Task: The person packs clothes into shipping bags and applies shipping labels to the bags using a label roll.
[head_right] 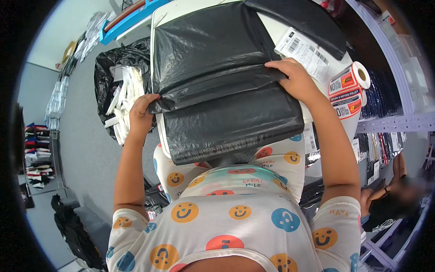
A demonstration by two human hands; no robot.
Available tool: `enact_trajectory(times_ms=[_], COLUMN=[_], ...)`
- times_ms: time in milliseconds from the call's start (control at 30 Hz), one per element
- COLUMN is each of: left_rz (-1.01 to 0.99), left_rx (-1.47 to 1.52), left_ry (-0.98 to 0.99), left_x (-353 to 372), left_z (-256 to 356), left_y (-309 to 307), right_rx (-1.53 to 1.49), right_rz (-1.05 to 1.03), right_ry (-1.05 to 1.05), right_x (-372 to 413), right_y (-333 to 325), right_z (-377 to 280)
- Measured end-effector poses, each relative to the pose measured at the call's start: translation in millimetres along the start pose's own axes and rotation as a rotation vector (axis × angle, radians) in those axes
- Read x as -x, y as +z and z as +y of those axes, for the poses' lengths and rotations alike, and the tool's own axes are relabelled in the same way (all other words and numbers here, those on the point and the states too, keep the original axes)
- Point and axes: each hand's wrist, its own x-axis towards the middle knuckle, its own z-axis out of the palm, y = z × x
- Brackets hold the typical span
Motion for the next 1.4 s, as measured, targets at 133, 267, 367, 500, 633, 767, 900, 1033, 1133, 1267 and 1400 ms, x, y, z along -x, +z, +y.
enact_trajectory(times_ms=[133, 267, 367, 500, 633, 767, 900, 1033, 1133, 1267, 1400], left_rz=[0.052, 0.105, 0.209, 0.267, 0.366, 0.240, 0.235, 0.148, 0.100, 0.070, 0.079], left_rx=[-0.026, -0.178, -0.172, -0.136, -0.036, -0.133, -0.168, -0.197, -0.216, -0.212, -0.207], left_ry=[0.079, 0.162, 0.089, -0.113, -0.290, -0.527, -0.550, -0.618, -0.663, -0.696, -0.675], left_x=[2, 1, -3, -11, -21, -38, -49, -56, -57, -60, -59], left_z=[-3, -7, -11, -17, -25, -14, -9, -10, -16, -10, -10], left_y=[4, 5, 10, 19, 34, 31, 34, 35, 33, 31, 30], right_rx=[0.089, 0.116, 0.140, 0.066, 0.025, 0.128, 0.206, 0.283, 0.334, 0.408, 0.327], right_rz=[0.083, 0.168, 0.245, 0.332, 0.359, 0.420, 0.350, 0.270, 0.231, 0.348, 0.569], right_ry=[-0.227, -0.277, -0.258, -0.228, 0.125, 0.211, 0.335, 0.417, 0.438, 0.421, -0.213], right_x=[-3, -3, -6, -19, -30, -47, -60, -70, -75, -79, -96], right_y=[2, 3, 6, 8, 14, 23, 24, 26, 28, 22, 32], right_z=[12, 9, 11, 8, -11, -11, -16, -18, -16, -36, -61])
